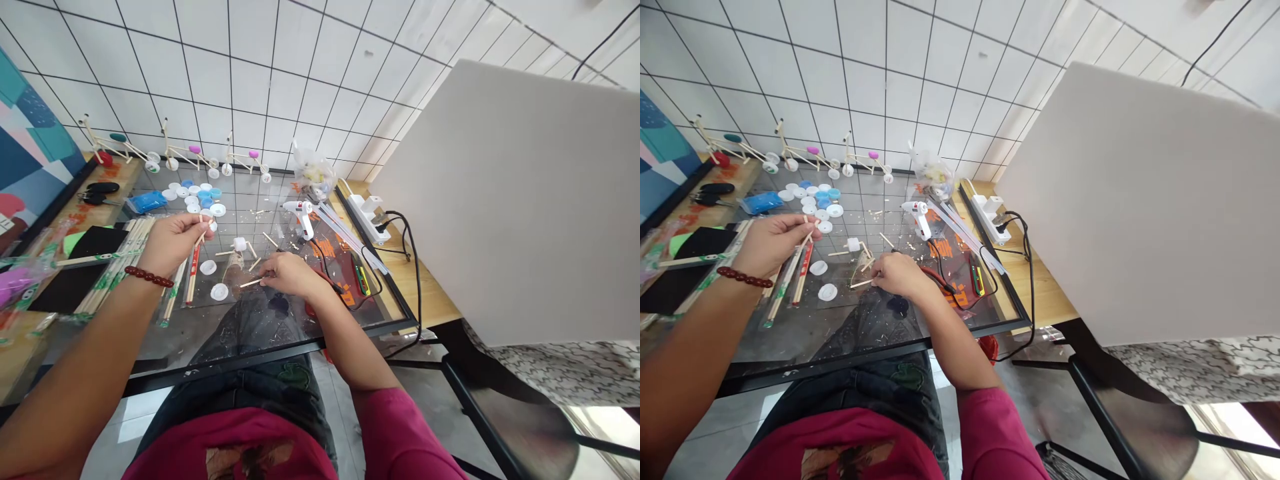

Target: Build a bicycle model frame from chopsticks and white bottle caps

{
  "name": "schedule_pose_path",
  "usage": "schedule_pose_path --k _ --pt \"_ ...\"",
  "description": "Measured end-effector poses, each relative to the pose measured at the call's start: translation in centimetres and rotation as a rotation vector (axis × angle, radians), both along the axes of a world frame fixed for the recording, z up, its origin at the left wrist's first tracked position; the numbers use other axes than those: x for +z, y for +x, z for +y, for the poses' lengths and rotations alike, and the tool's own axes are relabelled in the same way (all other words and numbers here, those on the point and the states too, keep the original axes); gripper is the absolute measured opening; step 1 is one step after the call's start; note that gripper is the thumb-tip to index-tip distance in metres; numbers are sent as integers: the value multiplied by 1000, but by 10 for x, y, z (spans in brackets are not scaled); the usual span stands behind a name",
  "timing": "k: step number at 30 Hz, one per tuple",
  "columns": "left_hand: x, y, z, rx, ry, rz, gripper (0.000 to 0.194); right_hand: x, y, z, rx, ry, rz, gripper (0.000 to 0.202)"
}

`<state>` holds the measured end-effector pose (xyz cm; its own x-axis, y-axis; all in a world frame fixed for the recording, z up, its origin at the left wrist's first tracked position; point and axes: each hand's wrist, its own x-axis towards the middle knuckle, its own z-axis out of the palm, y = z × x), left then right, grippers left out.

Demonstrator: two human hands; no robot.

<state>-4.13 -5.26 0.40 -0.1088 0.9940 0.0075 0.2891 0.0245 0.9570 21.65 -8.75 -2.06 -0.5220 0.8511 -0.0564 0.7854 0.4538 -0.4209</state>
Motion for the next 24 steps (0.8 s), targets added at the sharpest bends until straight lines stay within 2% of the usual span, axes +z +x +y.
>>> schedule_pose_path --k 3,5,9,13,16,19,20,22,24 --pt "-3 1 27 -105 -10 329 15 1 -2 0 31 -8 -28 11" --pt "-3 12 51 -134 -58 463 13 0 -3 1 39 -15 -28 13" --pt "-8 41 95 -193 -91 553 26 -4 -1 3 56 -19 18 12" --pt "-14 58 118 -208 -96 609 39 -6 0 4 85 -9 15 11" --pt "-8 53 119 -194 -63 595 33 -6 0 4 102 -8 14 12" --pt "3 36 106 -131 20 562 15 -3 4 3 126 -17 89 10" --pt "6 30 98 -120 43 538 15 -2 6 4 115 -8 132 10" --pt "8 20 81 -108 58 478 18 -1 10 6 33 38 219 12" --pt "5 16 62 -116 54 460 17 0 15 9 -105 108 260 13"
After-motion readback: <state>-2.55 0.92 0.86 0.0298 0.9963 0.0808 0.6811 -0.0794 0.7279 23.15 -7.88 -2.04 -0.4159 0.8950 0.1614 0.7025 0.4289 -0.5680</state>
